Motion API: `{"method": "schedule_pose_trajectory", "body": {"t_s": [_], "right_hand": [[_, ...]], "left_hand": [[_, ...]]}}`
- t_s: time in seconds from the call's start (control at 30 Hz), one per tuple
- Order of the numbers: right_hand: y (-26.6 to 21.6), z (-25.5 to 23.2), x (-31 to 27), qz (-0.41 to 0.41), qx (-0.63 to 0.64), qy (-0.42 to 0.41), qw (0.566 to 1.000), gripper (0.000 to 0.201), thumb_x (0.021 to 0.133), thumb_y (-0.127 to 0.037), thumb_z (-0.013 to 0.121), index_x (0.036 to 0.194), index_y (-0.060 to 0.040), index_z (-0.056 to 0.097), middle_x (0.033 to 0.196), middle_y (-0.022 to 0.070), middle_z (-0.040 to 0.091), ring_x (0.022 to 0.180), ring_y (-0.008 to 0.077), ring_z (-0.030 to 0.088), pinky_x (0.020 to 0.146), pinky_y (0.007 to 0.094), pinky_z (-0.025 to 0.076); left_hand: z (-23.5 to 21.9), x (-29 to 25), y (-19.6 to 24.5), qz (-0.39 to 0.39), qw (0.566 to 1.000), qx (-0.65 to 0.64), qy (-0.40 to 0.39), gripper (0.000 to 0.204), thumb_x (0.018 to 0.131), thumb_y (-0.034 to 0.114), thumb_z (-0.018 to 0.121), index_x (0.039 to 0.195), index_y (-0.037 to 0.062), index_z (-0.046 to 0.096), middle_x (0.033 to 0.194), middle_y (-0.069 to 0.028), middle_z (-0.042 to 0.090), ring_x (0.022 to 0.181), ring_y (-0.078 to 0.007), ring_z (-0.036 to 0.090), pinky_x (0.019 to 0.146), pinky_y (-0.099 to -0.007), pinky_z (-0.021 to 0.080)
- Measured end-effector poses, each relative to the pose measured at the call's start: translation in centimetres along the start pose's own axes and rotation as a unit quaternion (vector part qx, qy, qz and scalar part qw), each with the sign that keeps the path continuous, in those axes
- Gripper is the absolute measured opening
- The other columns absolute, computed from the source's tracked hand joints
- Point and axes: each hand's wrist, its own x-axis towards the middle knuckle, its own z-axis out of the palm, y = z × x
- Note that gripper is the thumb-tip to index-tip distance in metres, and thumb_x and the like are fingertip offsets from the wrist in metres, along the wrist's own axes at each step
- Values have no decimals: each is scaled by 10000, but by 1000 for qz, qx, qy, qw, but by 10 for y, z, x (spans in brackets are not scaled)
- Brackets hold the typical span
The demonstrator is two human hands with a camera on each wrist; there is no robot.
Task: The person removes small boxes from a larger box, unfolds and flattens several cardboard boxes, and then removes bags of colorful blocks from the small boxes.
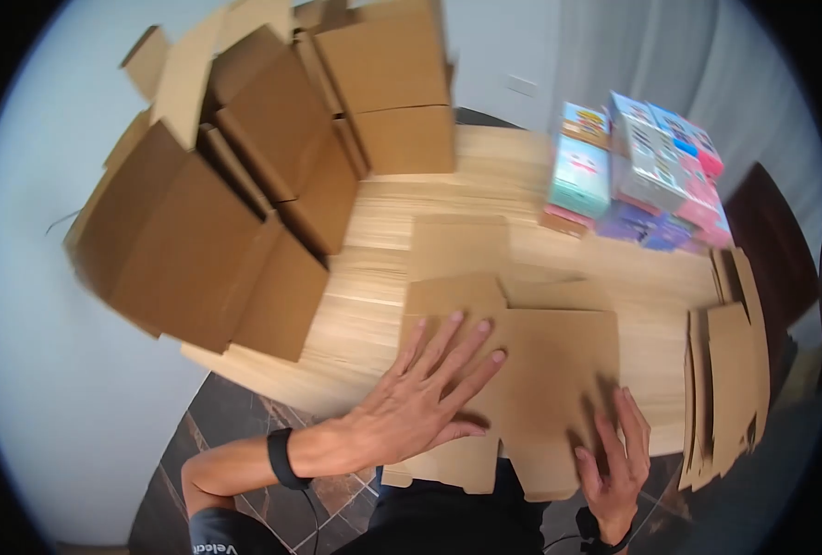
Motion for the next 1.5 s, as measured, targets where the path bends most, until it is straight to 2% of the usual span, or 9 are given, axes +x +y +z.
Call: {"method": "schedule_pose_trajectory", "body": {"t_s": [0.13,0.27,0.47,0.67,0.87,0.97,1.1,1.43,1.5], "right_hand": [[10,-9,-14,-18,24,9,1000,359,967,-162,643,1216,93,676,1433,297,584,1297,484,587,1057,532,481],[3,-21,-4,-10,29,83,996,249,1059,-85,572,1150,87,728,1221,260,722,1157,429,685,973,483,565],[9,-4,-3,5,76,115,990,229,1045,-56,585,1130,105,724,1228,262,718,1129,425,695,969,461,568],[4,-11,14,-45,71,83,993,214,1043,-33,581,1116,105,726,1216,266,719,1121,424,700,909,435,595],[12,-20,1,12,198,178,964,416,1010,-298,639,1176,79,695,1327,311,645,1180,469,654,979,528,532],[-18,-42,60,-204,51,371,905,539,1022,-455,626,1189,54,681,1242,283,662,1041,399,690,849,470,559],[-52,-98,93,-397,-96,212,888,874,877,-819,566,1125,5,717,1211,216,657,1064,319,571,812,403,478],[-100,-79,96,-265,-148,-153,940,753,783,-587,776,1257,-12,673,1252,128,616,1023,296,546,881,449,429],[-96,-68,110,-243,-104,-215,940,820,762,-569,810,1319,0,617,1260,145,594,1038,317,547,911,463,425]], "left_hand": [[-102,-32,-8,-33,963,127,234,839,857,310,852,1499,-31,431,1483,-286,470,1374,-456,487,1122,-565,431],[-202,-78,-42,-253,736,468,419,791,846,287,884,1484,6,509,1487,-194,546,1355,-301,546,1117,-443,458],[-238,-112,-71,-449,838,56,304,399,965,334,773,1110,-35,721,943,-97,714,848,-139,643,808,-317,515],[-249,-128,-45,-227,683,440,537,234,1075,125,589,1252,14,694,1129,-103,745,963,-137,685,841,-288,549],[-167,-152,52,-254,608,-50,751,398,1070,182,592,1422,-6,585,1294,-138,685,1090,-177,699,931,-292,558],[-158,-214,29,-257,613,-182,724,391,1073,204,580,1407,1,588,1258,-129,688,1059,-180,700,906,-294,563],[-85,-214,24,-290,585,-428,625,382,1078,249,558,1378,15,594,1185,-111,695,998,-184,703,857,-299,573],[48,-51,56,-464,262,-772,346,338,1098,323,529,1287,57,618,1034,-50,716,838,-169,715,715,-286,590],[43,-47,65,-459,328,-764,313,328,1099,302,544,1302,53,603,1026,-38,714,847,-146,711,718,-275,588]]}}
